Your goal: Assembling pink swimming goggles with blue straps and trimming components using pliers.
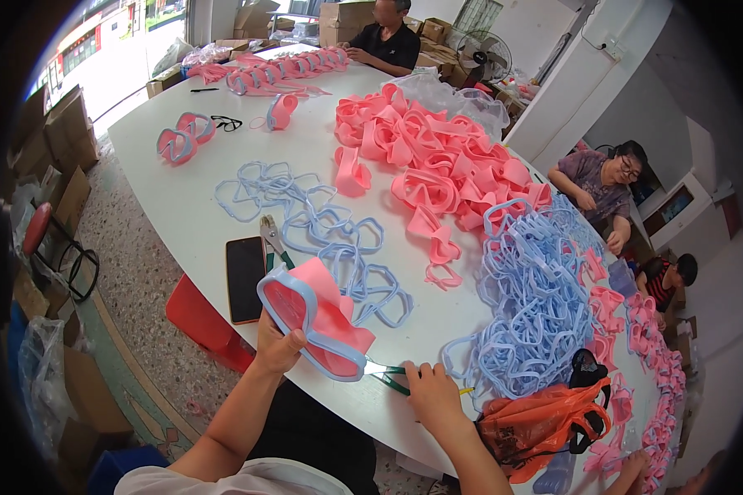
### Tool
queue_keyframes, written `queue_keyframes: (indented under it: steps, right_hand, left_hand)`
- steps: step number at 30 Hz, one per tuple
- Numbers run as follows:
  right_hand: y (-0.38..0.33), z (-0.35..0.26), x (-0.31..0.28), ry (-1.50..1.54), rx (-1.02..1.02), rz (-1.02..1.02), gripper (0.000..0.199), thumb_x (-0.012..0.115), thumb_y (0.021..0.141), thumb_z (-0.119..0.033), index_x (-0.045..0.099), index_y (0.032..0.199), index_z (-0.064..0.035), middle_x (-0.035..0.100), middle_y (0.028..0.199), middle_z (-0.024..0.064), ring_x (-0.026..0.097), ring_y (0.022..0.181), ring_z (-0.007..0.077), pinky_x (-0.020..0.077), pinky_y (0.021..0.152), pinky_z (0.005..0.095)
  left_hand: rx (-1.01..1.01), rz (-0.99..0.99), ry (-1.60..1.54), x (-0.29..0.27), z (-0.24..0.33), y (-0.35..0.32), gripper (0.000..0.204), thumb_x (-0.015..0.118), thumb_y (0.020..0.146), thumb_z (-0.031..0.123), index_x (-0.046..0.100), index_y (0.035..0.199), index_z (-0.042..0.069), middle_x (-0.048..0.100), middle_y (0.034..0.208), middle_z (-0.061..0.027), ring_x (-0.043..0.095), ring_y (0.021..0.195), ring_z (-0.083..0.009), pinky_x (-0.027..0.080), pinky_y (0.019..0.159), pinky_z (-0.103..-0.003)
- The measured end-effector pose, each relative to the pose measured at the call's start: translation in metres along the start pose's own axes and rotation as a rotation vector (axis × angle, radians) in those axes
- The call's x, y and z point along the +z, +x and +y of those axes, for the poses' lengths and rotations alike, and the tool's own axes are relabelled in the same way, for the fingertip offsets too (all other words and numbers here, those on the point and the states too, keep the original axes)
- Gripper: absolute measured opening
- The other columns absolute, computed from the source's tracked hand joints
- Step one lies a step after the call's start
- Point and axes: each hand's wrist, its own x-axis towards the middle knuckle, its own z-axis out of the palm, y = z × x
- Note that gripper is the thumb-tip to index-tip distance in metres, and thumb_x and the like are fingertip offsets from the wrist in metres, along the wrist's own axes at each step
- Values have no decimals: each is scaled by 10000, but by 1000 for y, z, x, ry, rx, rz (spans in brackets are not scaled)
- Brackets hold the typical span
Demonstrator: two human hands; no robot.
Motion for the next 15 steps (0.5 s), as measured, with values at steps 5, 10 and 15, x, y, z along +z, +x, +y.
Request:
queue_keyframes:
  steps: [5, 10, 15]
  right_hand:
    - [17, -7, -7, 6, -59, -55, 388, 699, 721, -180, 538, 1022, 6, 582, 1002, 164, 581, 962, 311, 535, 689, 406]
    - [21, -7, 9, -57, 158, 67, 270, 610, 710, -108, 536, 954, -18, 612, 804, 142, 633, 768, 359, 529, 643, 424]
    - [8, 11, -39, 171, 311, 44, 246, 586, 730, -52, 529, 968, -26, 608, 788, 131, 625, 772, 383, 484, 671, 489]
  left_hand:
    - [46, -85, 88, -3, 10, 3, 905, 846, 733, 359, 328, 1402, 37, 520, 1218, -49, 516, 1134, -144, 437, 966, -315]
    - [101, -23, 101, -11, 19, 5, 902, 849, 731, 352, 334, 1400, 34, 520, 1220, -47, 517, 1132, -144, 430, 973, -311]
    - [132, -3, 192, -32, 21, 7, 901, 852, 730, 334, 333, 1397, 23, 512, 1213, -48, 512, 1125, -143, 423, 972, -305]
